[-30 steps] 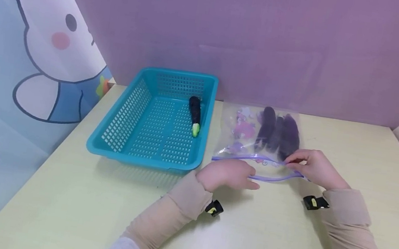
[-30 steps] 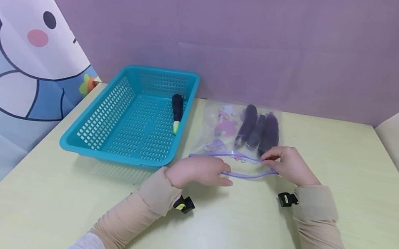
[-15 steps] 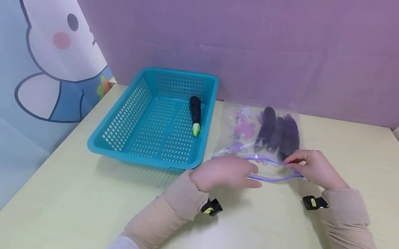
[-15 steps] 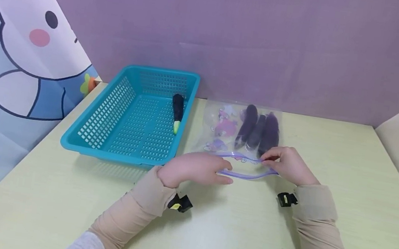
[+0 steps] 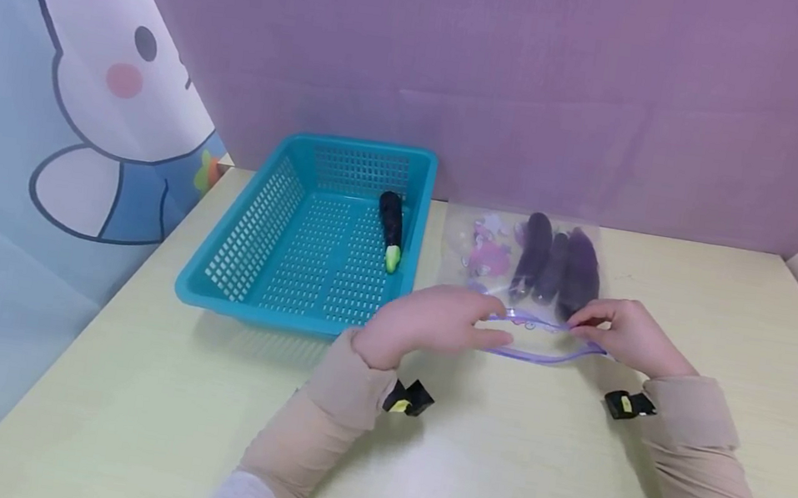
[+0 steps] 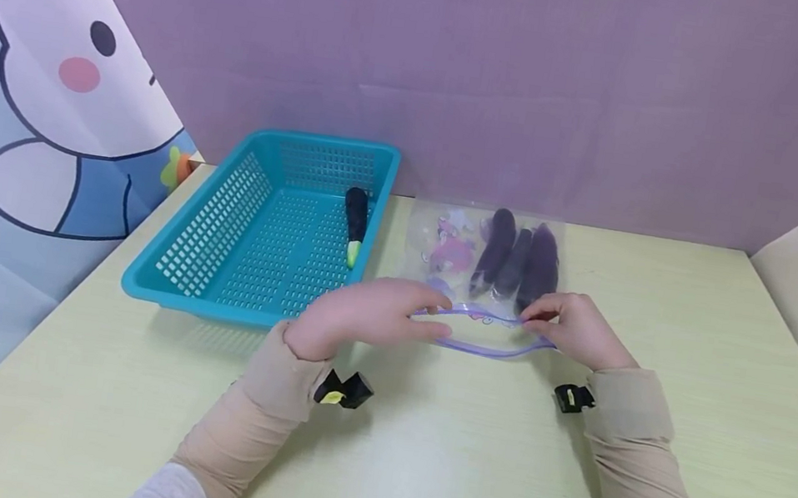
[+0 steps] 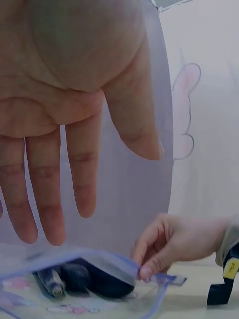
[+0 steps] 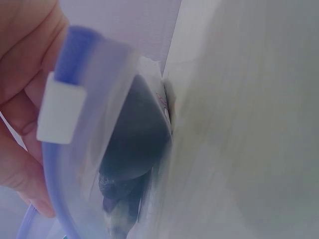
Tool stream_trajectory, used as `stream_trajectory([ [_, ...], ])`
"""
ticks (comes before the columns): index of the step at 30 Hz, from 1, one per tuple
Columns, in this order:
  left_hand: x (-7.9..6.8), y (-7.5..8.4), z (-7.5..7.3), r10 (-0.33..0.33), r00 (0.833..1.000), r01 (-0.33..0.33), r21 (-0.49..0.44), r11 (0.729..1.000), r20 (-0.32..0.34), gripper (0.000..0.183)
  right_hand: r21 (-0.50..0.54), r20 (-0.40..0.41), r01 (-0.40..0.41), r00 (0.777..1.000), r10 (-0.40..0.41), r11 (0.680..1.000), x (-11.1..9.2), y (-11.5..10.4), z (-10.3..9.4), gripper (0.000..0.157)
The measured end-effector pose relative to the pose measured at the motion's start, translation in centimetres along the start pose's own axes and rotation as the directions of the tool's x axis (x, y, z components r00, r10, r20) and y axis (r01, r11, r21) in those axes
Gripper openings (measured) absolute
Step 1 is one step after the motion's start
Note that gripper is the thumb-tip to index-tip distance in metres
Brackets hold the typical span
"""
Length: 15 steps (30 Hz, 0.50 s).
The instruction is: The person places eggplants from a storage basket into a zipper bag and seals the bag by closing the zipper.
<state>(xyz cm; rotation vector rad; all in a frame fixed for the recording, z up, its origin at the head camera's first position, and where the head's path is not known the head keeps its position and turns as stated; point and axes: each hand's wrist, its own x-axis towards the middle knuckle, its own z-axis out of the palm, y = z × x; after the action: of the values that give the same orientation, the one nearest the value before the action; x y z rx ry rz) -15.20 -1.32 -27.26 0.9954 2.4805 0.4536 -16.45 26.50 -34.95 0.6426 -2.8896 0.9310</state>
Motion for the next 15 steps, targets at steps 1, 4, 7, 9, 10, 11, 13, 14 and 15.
stream_trajectory([
  [1, -0.2, -0.2, -0.2, 0.005, 1.000, -0.005, -0.015, 1.000, -0.016, 0.047, 0.002, 0.001, 0.000, 1.000, 0.000, 1.000, 0.0, 0.0, 0.0, 0.009],
  [4, -0.6, -0.7, -0.8, 0.003, 0.998, -0.008, -0.072, 0.997, -0.068, 0.044, 0.009, 0.008, -0.010, 1.000, 0.010, 1.000, -0.1, 0.0, -0.1, 0.009],
  [7, -1.1, -1.6, -1.4, 0.000, 0.992, -0.017, -0.135, 0.991, -0.124, 0.042, 0.011, 0.015, -0.020, 1.000, 0.020, 1.000, -0.1, 0.1, -0.1, 0.008],
  [9, -1.5, -2.1, -1.8, -0.011, 0.987, -0.018, -0.179, 0.984, -0.162, 0.042, 0.010, 0.016, -0.022, 1.000, 0.022, 1.000, -0.1, 0.1, -0.1, 0.007],
  [10, -1.6, -2.4, -2.0, -0.015, 0.983, -0.022, -0.199, 0.980, -0.181, 0.041, 0.009, 0.015, -0.021, 1.000, 0.021, 1.000, -0.1, 0.1, 0.0, 0.008],
  [11, -1.8, -2.6, -2.1, -0.022, 0.980, -0.023, -0.221, 0.975, -0.199, 0.041, 0.009, 0.015, -0.022, 1.000, 0.022, 1.000, -0.1, 0.1, 0.0, 0.008],
  [13, -2.1, -2.9, -2.4, -0.030, 0.974, -0.032, -0.264, 0.964, -0.226, 0.039, 0.013, 0.018, -0.026, 1.000, 0.026, 1.000, -0.1, 0.2, 0.0, 0.008],
  [14, -2.2, -3.1, -2.5, -0.028, 0.971, -0.041, -0.280, 0.959, -0.237, 0.038, 0.015, 0.020, -0.027, 0.999, 0.027, 1.000, -0.1, 0.2, 0.0, 0.008],
  [15, -2.3, -3.3, -2.5, -0.024, 0.969, -0.053, -0.297, 0.953, -0.247, 0.037, 0.017, 0.020, -0.027, 0.999, 0.027, 0.999, -0.1, 0.1, 0.1, 0.008],
])
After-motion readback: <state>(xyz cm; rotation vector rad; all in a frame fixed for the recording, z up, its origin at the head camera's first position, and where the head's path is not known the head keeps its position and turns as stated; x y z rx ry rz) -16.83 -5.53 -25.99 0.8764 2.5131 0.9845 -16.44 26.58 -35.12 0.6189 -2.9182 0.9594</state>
